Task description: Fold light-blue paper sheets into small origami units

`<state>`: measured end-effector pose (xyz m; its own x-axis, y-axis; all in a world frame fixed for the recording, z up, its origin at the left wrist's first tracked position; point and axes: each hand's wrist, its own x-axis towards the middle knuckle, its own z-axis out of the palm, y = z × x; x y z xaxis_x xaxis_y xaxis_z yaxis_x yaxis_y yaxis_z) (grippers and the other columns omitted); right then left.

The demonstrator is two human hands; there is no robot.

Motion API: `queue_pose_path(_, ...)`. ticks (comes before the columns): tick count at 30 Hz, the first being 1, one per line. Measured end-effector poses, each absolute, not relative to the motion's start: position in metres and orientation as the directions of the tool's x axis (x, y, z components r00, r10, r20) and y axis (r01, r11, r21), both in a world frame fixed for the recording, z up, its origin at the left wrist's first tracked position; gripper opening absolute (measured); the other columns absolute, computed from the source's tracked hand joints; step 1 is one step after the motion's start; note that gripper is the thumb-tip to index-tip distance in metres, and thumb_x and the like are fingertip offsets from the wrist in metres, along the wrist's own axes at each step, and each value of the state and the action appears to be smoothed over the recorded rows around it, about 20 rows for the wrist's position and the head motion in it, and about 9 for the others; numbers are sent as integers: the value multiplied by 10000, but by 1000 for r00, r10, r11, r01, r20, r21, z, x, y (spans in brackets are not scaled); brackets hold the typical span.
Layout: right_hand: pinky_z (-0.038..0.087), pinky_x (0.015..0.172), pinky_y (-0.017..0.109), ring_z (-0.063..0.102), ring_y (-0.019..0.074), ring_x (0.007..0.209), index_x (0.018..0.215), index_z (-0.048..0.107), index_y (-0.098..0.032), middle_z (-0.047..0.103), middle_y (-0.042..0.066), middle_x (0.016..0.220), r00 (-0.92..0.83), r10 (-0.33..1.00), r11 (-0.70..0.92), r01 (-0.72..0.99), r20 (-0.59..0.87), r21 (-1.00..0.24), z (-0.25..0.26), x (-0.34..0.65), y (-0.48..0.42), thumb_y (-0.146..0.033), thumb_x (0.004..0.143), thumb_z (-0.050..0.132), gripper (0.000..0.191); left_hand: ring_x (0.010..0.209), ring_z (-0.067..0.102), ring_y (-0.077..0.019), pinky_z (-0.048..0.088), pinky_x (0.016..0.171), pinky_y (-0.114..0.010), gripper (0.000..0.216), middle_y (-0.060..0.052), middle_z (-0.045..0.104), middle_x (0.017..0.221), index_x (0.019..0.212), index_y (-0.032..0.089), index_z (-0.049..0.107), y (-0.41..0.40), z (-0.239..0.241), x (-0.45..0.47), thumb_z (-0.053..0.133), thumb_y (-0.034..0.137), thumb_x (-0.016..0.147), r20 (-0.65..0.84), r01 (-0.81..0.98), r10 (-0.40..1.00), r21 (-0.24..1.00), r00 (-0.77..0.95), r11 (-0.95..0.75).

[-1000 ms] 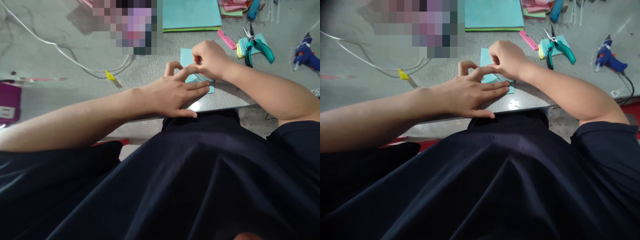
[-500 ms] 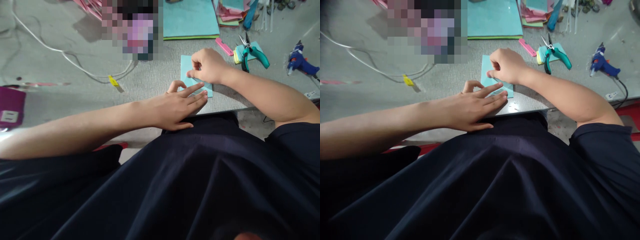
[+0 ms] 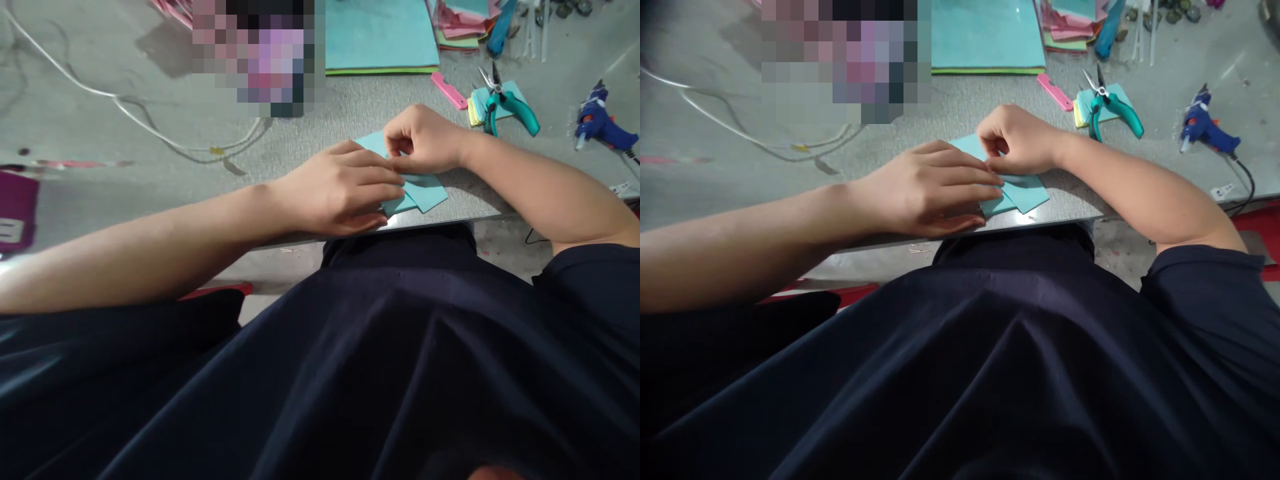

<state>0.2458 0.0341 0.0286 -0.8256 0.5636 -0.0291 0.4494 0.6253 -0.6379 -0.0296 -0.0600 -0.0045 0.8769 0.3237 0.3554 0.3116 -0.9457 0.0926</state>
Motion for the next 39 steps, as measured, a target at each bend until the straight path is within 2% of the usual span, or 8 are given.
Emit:
queue_pose_path(5,491,719,361,531,197,743,778,675,-291,589,-39,698,-860,509,516,282,24,-809,13,246,32,-373,1007,1024,425,1167,914,-324,732,1071,-519,440,-95,939,1368,1512,314,875,-82,-10,-19,571,576,1333,312,245,251,57,916,-968)
queue_pose_path(9,467,689,361,514,197,747,819,701,-291,643,-14,749,-873,446,526,75,200,-847,9,245,31,-684,997,1039,549,870,842,-263,710,844,-452,352,-20,850,989,1257,338,879,-89,-12,-11,531,290,1287,456,228,214,25,864,-973)
queue_pose_path(14,610,761,345,695,203,820,937,806,-310,768,24,863,-841,511,410,59,176,-910,36,257,32,-1243,867,837,937,845,826,-239,681,732,-415,128,-57,903,1075,1274,318,865,-80,-4,-15,760,292,1205,683,251,396,307,614,-918)
queue_pose_path(19,572,719,352,659,187,778,991,870,-270,768,23,891,-829,470,452,-69,303,-889,52,271,31,-1031,868,1092,802,693,693,-183,567,613,-355,356,-30,811,869,1111,257,869,-70,-6,-18,786,573,1250,619,319,691,614,373,-722)
queue_pose_path(24,542,702,359,605,194,788,955,825,-262,753,39,934,-737,540,530,-77,406,-844,45,269,29,-893,910,1136,705,655,619,-152,497,556,-328,647,-10,746,805,1090,230,823,-60,-11,-17,835,863,1224,582,222,747,721,322,-657)
queue_pose_path(30,603,765,398,638,240,841,863,695,-297,661,25,842,-667,648,535,57,367,-843,37,265,30,-883,893,1102,715,628,597,-95,414,504,-269,509,12,770,818,1099,226,862,-55,-6,-8,965,713,1205,695,0,639,677,330,-736)
queue_pose_path(34,576,794,399,630,244,867,904,664,-304,676,21,879,-652,669,501,41,356,-865,31,260,29,-1002,901,1026,786,706,833,-202,664,594,-342,516,-18,838,872,1121,263,864,-55,-7,0,760,739,1293,599,-309,683,801,418,-513)
queue_pose_path(39,602,944,443,675,287,992,937,603,-317,737,41,1021,-601,672,514,-42,433,-857,20,241,16,-1022,910,942,783,983,913,-278,794,823,-439,782,-78,890,1238,1362,316,753,-48,-32,12,967,992,1032,571,36,779,800,259,-598)
